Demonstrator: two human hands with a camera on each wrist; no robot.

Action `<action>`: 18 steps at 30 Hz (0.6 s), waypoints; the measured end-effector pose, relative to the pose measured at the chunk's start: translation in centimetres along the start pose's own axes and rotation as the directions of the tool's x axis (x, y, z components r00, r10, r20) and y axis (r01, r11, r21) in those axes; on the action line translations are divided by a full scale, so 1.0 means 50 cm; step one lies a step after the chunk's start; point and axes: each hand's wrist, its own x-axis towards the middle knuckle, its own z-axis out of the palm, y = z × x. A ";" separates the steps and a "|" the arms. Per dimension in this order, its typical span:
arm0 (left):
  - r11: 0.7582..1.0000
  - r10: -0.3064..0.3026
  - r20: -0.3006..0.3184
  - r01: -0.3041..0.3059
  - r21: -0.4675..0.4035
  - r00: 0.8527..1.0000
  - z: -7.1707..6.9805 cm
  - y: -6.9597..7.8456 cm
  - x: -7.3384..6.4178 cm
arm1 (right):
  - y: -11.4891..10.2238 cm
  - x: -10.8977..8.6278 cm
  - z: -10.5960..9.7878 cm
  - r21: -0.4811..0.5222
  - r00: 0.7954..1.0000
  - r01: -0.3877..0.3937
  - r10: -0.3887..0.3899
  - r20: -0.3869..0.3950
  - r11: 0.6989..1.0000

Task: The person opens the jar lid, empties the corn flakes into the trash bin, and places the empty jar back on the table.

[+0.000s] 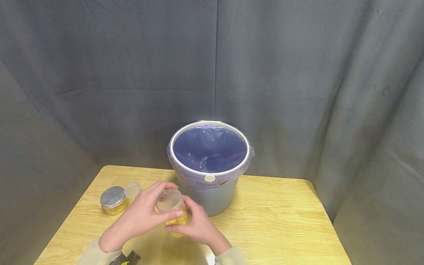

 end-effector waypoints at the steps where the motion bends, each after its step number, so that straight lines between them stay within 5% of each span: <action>1: 1.000 0.017 -0.003 -0.017 -0.011 1.000 -0.002 0.007 0.001 | -0.006 -0.002 -0.001 0.024 1.000 0.006 -0.006 0.011 1.000; 10: 0.977 0.092 -0.008 -0.092 -0.193 0.996 -0.006 0.056 0.008 | -0.043 -0.014 -0.007 0.091 0.993 0.108 -0.112 0.034 0.990; 18: 0.895 0.158 0.028 -0.131 -0.426 0.987 -0.002 0.057 0.019 | -0.070 -0.019 -0.008 0.087 0.982 0.185 -0.188 0.026 0.979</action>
